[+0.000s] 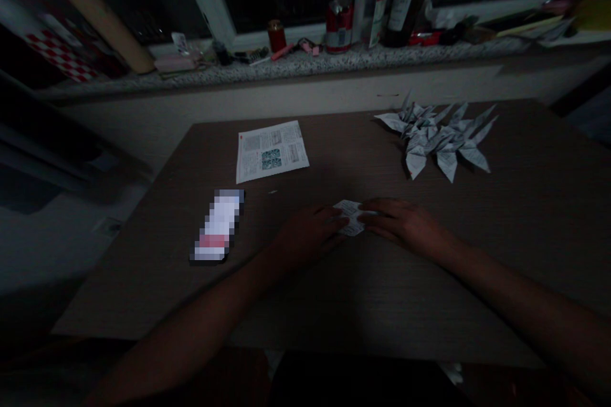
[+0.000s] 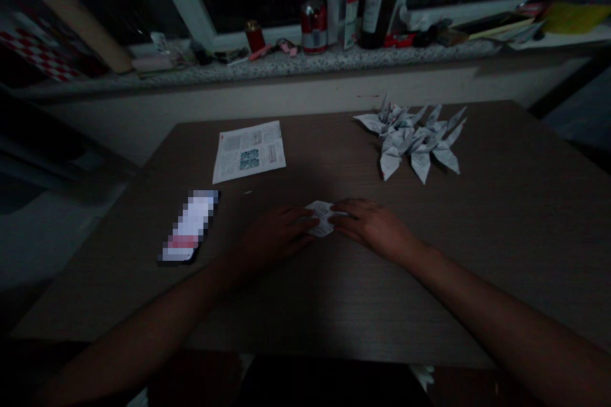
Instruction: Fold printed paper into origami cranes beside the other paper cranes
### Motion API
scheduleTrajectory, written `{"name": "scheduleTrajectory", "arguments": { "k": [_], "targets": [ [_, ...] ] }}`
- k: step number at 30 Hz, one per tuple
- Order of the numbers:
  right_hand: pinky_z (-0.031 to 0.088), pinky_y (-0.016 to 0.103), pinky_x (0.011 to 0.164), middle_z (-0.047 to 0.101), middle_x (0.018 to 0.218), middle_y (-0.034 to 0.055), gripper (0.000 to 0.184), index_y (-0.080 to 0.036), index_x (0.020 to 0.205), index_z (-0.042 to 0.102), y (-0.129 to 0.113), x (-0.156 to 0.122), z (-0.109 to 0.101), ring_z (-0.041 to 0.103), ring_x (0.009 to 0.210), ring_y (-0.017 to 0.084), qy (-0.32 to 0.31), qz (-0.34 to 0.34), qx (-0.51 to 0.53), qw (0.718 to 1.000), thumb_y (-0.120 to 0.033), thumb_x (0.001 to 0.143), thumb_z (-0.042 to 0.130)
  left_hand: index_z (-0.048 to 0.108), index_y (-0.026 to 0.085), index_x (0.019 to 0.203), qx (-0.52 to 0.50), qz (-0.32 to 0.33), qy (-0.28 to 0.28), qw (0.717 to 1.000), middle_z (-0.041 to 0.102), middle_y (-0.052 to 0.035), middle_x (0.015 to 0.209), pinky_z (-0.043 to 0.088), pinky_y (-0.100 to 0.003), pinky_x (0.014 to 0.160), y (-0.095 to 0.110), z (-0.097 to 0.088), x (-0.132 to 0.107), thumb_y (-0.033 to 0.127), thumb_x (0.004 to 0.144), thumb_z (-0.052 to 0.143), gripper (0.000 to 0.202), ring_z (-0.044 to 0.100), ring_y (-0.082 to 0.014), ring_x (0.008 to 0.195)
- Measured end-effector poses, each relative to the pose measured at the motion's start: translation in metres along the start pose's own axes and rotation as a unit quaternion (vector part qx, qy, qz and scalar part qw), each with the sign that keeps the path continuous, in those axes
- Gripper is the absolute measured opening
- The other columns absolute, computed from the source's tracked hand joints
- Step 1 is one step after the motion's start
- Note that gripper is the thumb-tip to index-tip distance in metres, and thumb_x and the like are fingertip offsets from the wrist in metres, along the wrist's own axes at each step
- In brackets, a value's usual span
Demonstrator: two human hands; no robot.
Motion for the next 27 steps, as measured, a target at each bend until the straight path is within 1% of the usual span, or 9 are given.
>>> {"name": "scheduleTrajectory", "arguments": {
  "k": [3, 8, 11, 14, 17, 20, 23, 25, 27],
  "targets": [
    [0.063, 0.045, 0.093, 0.075, 0.127, 0.0132, 0.024, -0.019, 0.120, 0.074, 0.000, 0.000, -0.001, 0.074, 0.112, 0.029, 0.006, 0.000, 0.003, 1.000, -0.017, 0.098, 0.064, 0.065, 0.022, 0.132, -0.020, -0.012, 0.001, 1.000, 0.066, -0.0077, 0.138, 0.058, -0.042, 0.096, -0.001, -0.001, 0.000, 0.039, 0.105, 0.058, 0.034, 0.064, -0.0276, 0.121],
    [0.062, 0.046, 0.095, 0.073, 0.128, 0.0132, 0.024, -0.020, 0.123, 0.071, -0.001, 0.001, -0.001, 0.072, 0.114, 0.029, -0.003, 0.007, 0.020, 1.000, -0.023, 0.101, 0.061, 0.066, 0.022, 0.129, -0.012, -0.022, 0.005, 1.000, 0.069, -0.0068, 0.132, 0.058, -0.038, 0.092, -0.002, 0.000, 0.002, 0.028, 0.107, 0.053, 0.027, 0.067, -0.0237, 0.114],
    [0.061, 0.046, 0.096, 0.073, 0.128, 0.0132, 0.025, -0.019, 0.124, 0.070, -0.001, 0.003, -0.001, 0.071, 0.115, 0.030, -0.009, 0.012, 0.023, 1.000, -0.024, 0.100, 0.062, 0.067, 0.021, 0.128, -0.009, -0.027, 0.011, 1.000, 0.070, -0.0070, 0.131, 0.058, -0.038, 0.088, -0.002, 0.000, 0.002, 0.027, 0.108, 0.051, 0.027, 0.068, -0.0241, 0.110],
    [0.061, 0.044, 0.093, 0.074, 0.125, 0.0122, 0.022, -0.019, 0.120, 0.071, -0.002, 0.005, 0.000, 0.072, 0.112, 0.028, 0.002, 0.019, 0.023, 1.000, -0.021, 0.102, 0.058, 0.066, 0.022, 0.128, -0.024, -0.024, 0.018, 0.999, 0.068, -0.0071, 0.133, 0.057, -0.040, 0.091, -0.002, 0.001, 0.002, 0.033, 0.107, 0.054, 0.027, 0.067, -0.0257, 0.114],
    [0.061, 0.042, 0.091, 0.076, 0.121, 0.0115, 0.021, -0.020, 0.118, 0.071, -0.003, 0.006, 0.001, 0.073, 0.109, 0.028, 0.018, 0.038, 0.039, 0.998, -0.023, 0.104, 0.055, 0.064, 0.023, 0.132, -0.046, -0.028, 0.016, 0.998, 0.067, -0.0075, 0.136, 0.055, -0.040, 0.097, -0.003, 0.002, 0.001, 0.038, 0.104, 0.060, 0.032, 0.065, -0.0258, 0.120],
    [0.061, 0.040, 0.088, 0.077, 0.113, 0.0108, 0.019, -0.020, 0.115, 0.070, -0.005, 0.008, 0.001, 0.075, 0.101, 0.026, 0.044, 0.078, 0.075, 0.993, -0.025, 0.104, 0.054, 0.064, 0.022, 0.130, -0.066, -0.057, 0.023, 0.996, 0.070, -0.0069, 0.129, 0.056, -0.037, 0.093, -0.004, 0.002, 0.002, 0.033, 0.106, 0.055, 0.028, 0.069, -0.0232, 0.112],
    [0.060, 0.037, 0.080, 0.075, 0.101, 0.0091, 0.016, -0.020, 0.107, 0.069, -0.011, 0.012, -0.004, 0.074, 0.092, 0.024, 0.073, 0.120, 0.132, 0.981, -0.026, 0.104, 0.054, 0.068, 0.021, 0.121, -0.128, -0.102, 0.061, 0.985, 0.073, -0.0052, 0.118, 0.057, -0.033, 0.088, -0.004, -0.002, 0.004, 0.031, 0.108, 0.051, 0.024, 0.071, -0.0195, 0.102],
    [0.059, 0.035, 0.075, 0.073, 0.096, 0.0083, 0.016, -0.021, 0.102, 0.069, -0.015, 0.015, -0.009, 0.072, 0.087, 0.023, 0.095, 0.146, 0.168, 0.970, -0.028, 0.104, 0.054, 0.070, 0.021, 0.117, -0.171, -0.133, 0.082, 0.973, 0.074, -0.0043, 0.113, 0.058, -0.032, 0.088, -0.003, -0.005, 0.006, 0.031, 0.107, 0.053, 0.022, 0.071, -0.0183, 0.099],
    [0.059, 0.035, 0.076, 0.074, 0.095, 0.0079, 0.018, -0.022, 0.102, 0.070, -0.017, 0.018, -0.013, 0.072, 0.087, 0.023, 0.111, 0.167, 0.196, 0.960, -0.030, 0.104, 0.054, 0.070, 0.021, 0.119, -0.195, -0.163, 0.091, 0.963, 0.075, -0.0043, 0.112, 0.059, -0.034, 0.091, -0.002, -0.008, 0.007, 0.033, 0.106, 0.056, 0.022, 0.072, -0.0196, 0.100]
  ]
}}
Point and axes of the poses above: each hand's wrist, its own x-axis towards the middle knuckle, its own z-axis out of the palm, y = z × x, the point moved 1 cm from there along x, towards the middle knuckle
